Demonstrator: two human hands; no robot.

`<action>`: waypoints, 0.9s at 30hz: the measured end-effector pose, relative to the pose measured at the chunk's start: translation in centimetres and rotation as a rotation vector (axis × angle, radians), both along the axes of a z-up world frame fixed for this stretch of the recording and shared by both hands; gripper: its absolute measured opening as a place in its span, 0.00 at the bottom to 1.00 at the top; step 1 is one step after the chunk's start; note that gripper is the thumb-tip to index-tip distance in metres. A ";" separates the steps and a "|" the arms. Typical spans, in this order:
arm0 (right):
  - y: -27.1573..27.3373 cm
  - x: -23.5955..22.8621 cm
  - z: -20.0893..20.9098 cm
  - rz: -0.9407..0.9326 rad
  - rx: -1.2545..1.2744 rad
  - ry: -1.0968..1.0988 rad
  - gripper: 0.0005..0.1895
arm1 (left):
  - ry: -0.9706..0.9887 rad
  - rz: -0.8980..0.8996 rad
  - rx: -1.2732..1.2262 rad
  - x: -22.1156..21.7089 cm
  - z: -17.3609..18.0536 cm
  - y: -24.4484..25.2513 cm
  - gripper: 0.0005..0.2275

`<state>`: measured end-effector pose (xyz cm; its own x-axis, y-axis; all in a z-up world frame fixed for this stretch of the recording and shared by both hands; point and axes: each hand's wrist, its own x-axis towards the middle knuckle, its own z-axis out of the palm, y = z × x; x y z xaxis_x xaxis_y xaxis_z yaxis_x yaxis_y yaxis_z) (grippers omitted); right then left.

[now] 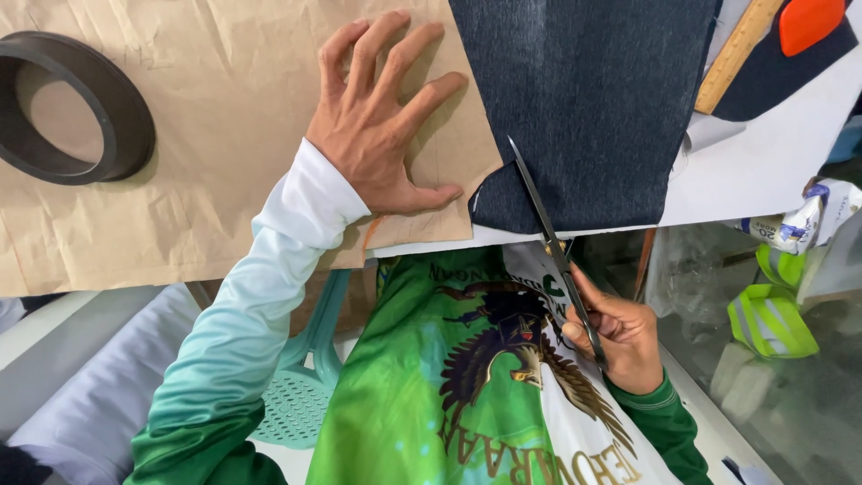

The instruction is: The person marks a line on a piece of dark fabric using a ruler and a red marker. They then use a pair of scissors to cut the fabric along the marked line, following a paper pattern placed on top.

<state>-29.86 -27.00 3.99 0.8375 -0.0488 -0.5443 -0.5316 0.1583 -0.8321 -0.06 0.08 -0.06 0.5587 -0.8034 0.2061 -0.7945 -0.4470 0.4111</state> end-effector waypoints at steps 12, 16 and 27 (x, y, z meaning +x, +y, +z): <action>0.3 1.0 -1.3 -0.032 -0.059 -0.017 0.38 | 0.015 -0.003 0.000 0.1 0.1 0.1 0.39; 0.2 0.9 -2.1 -0.020 -0.063 -0.045 0.38 | 0.026 -0.004 0.006 0.1 0.1 0.1 0.40; 0.4 1.8 -1.3 -0.010 -0.037 -0.032 0.38 | 0.022 0.005 0.005 0.1 0.0 0.1 0.40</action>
